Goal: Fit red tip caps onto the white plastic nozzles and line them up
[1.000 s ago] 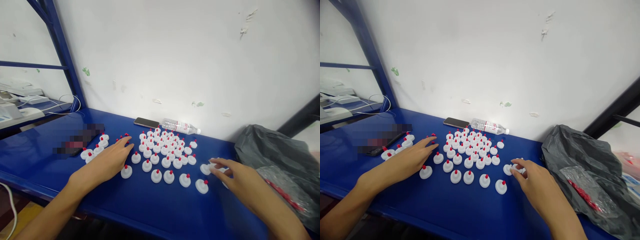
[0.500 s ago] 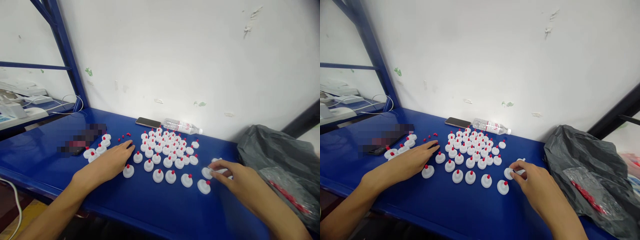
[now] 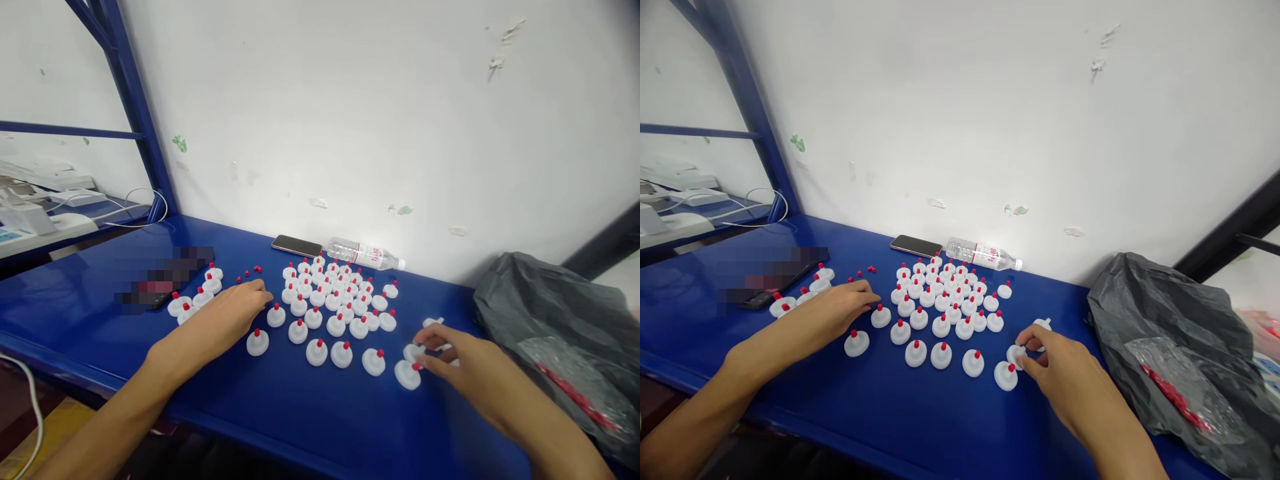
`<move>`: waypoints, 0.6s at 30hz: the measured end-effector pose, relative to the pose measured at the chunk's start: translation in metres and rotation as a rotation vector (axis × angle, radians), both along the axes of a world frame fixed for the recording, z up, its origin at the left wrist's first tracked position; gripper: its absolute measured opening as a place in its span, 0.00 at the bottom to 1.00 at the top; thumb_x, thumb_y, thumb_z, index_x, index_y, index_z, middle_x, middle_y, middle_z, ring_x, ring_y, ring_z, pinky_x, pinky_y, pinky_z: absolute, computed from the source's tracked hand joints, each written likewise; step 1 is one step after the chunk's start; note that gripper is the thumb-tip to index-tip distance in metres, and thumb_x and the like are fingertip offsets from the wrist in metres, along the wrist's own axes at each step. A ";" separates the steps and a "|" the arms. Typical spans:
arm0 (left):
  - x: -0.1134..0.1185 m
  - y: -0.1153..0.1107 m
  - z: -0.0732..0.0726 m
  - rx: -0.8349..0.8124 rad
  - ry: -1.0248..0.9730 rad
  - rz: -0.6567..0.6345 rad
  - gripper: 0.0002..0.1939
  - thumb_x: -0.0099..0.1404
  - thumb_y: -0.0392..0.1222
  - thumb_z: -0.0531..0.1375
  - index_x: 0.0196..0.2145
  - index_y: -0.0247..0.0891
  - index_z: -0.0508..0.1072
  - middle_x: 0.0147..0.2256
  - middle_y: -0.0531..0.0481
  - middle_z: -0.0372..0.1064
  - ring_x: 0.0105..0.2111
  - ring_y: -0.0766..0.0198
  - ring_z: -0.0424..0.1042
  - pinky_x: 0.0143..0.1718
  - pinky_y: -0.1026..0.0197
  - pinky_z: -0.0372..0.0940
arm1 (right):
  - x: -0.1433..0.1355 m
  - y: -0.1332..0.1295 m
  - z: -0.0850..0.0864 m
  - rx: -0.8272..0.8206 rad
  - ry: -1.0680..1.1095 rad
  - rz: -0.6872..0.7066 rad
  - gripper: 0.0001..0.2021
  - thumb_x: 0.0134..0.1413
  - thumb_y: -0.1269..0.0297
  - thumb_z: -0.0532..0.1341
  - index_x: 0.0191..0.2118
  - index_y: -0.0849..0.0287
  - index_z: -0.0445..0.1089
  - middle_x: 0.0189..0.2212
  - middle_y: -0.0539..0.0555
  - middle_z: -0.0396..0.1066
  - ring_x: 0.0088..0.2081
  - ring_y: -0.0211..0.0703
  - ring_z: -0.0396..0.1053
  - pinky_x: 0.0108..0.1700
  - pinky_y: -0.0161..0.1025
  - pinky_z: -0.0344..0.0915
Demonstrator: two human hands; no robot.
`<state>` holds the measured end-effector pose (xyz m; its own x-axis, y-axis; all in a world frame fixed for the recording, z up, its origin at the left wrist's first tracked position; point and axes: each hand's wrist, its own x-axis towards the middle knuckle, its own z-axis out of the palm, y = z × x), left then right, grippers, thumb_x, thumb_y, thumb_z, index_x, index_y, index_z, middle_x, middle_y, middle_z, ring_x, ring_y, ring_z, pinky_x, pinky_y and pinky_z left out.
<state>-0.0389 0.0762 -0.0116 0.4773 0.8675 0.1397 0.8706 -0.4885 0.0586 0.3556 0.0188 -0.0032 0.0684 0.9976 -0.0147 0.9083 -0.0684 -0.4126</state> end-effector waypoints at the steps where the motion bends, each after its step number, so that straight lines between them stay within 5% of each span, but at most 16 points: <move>1: 0.001 -0.001 0.001 0.019 0.007 0.007 0.18 0.69 0.28 0.49 0.41 0.38 0.78 0.42 0.43 0.71 0.34 0.60 0.73 0.35 0.59 0.64 | 0.000 0.000 -0.001 0.007 -0.005 -0.005 0.11 0.50 0.55 0.61 0.39 0.48 0.77 0.40 0.52 0.82 0.34 0.48 0.78 0.35 0.40 0.68; 8: 0.011 -0.007 0.016 0.126 0.010 0.038 0.17 0.77 0.38 0.46 0.43 0.39 0.76 0.43 0.44 0.71 0.32 0.60 0.72 0.31 0.58 0.59 | -0.005 -0.003 0.010 -0.039 0.022 0.036 0.07 0.55 0.57 0.59 0.30 0.50 0.73 0.31 0.52 0.82 0.33 0.50 0.79 0.37 0.41 0.69; 11: 0.012 -0.007 0.017 0.154 0.041 0.059 0.15 0.77 0.40 0.48 0.45 0.41 0.76 0.41 0.47 0.75 0.32 0.57 0.74 0.29 0.58 0.56 | -0.008 -0.003 0.009 -0.020 0.048 0.033 0.07 0.51 0.59 0.61 0.35 0.51 0.75 0.36 0.53 0.82 0.35 0.50 0.79 0.37 0.41 0.71; 14: 0.013 -0.007 0.017 0.210 0.032 0.067 0.15 0.78 0.43 0.49 0.46 0.43 0.76 0.41 0.48 0.76 0.35 0.56 0.76 0.29 0.59 0.55 | -0.008 -0.003 0.004 -0.039 0.024 0.016 0.17 0.45 0.60 0.65 0.44 0.51 0.78 0.41 0.55 0.81 0.38 0.51 0.79 0.39 0.41 0.71; 18: 0.013 -0.008 0.015 0.309 -0.009 0.057 0.15 0.78 0.43 0.51 0.48 0.44 0.77 0.45 0.48 0.76 0.37 0.59 0.76 0.28 0.60 0.55 | -0.008 -0.003 0.002 -0.089 -0.027 0.009 0.13 0.48 0.62 0.63 0.41 0.53 0.79 0.37 0.56 0.80 0.37 0.51 0.78 0.40 0.43 0.70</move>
<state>-0.0259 0.0680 0.0035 0.4265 0.8088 0.4048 0.8974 -0.4344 -0.0774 0.3473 0.0154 -0.0012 0.0605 0.9929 -0.1021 0.9197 -0.0952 -0.3809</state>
